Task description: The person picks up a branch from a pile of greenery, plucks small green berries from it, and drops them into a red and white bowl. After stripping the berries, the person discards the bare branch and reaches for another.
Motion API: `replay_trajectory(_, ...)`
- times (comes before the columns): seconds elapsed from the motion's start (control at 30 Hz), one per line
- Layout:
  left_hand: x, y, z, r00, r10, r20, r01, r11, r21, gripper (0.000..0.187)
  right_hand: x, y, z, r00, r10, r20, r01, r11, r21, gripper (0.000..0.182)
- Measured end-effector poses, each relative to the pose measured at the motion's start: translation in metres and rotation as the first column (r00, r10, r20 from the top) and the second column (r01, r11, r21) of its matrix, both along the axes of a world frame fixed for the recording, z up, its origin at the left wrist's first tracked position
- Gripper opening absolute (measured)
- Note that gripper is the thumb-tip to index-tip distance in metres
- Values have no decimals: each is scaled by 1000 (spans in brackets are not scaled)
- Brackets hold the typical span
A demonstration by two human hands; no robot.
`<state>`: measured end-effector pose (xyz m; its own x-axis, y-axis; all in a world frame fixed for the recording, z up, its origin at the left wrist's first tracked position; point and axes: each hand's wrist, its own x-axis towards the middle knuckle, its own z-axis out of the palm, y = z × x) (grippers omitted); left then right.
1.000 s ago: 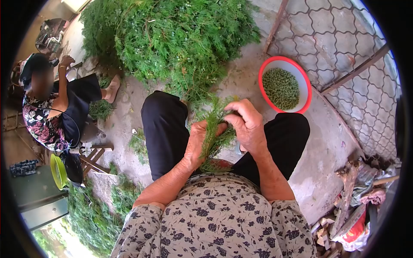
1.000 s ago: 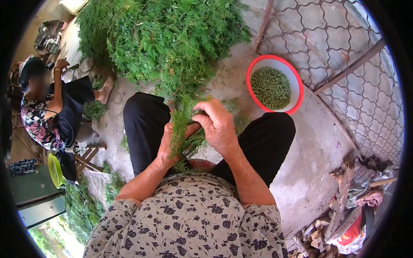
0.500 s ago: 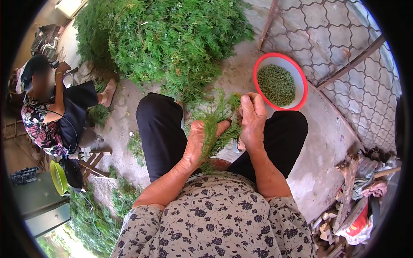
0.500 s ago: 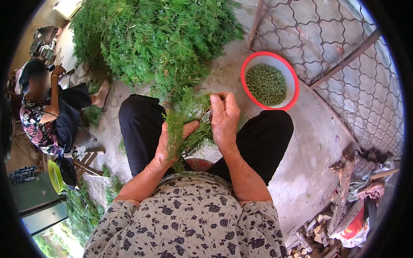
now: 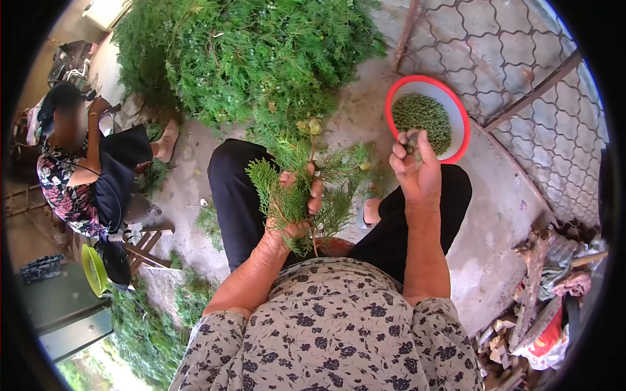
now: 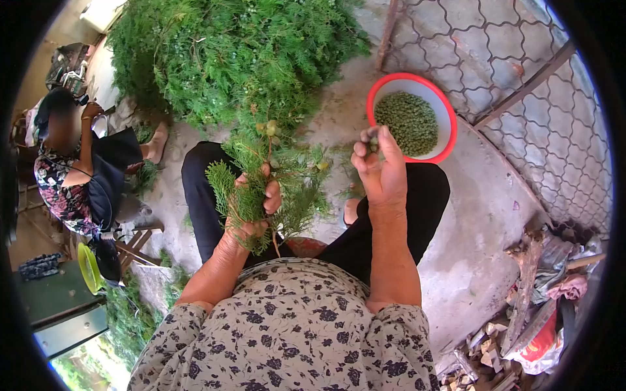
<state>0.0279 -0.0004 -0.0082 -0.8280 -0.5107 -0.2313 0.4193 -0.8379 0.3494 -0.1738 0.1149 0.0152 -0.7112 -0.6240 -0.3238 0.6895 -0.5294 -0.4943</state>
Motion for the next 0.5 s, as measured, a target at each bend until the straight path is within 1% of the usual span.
replay_trajectory(0.03,1,-2,-3,1000,2,4,-2,1000,-2,21,1,5,-7,994,92,-62,-97,993,-71,16)
replay_trajectory(0.07,2,-4,-4,999,-32,-24,30,998,-59,28,2,8,-11,975,177,-132,-195,971,-135,15)
replay_trajectory(0.1,1,-5,-5,996,-68,-52,62,991,-117,35,6,8,-6,975,177,-132,-195,971,-136,15)
replay_trajectory(0.17,1,-7,-10,994,-83,-75,75,991,-109,35,17,2,7,969,207,-134,-191,973,127,15)
replay_trajectory(0.2,2,-8,-12,990,-98,-97,88,991,-101,35,23,-4,9,964,175,-199,-129,965,228,16)
replay_trajectory(0.23,2,-9,-14,990,-98,-97,88,991,-100,35,22,-3,6,964,176,-198,-129,965,229,16)
replay_trajectory(0.3,3,-11,-16,990,-105,-95,86,979,-187,35,20,1,-8,952,238,-195,-185,949,256,16)
replay_trajectory(0.33,3,-11,-15,990,-105,-96,85,979,-187,35,23,2,-13,951,238,-195,-185,949,256,16)
replay_trajectory(0.4,2,-11,-14,968,-120,-220,100,990,-99,35,31,2,-17,898,386,-211,-268,860,435,18)
replay_trajectory(0.5,2,-11,-16,974,-118,-191,93,986,-136,36,48,-8,-12,871,426,-244,-306,861,407,20)
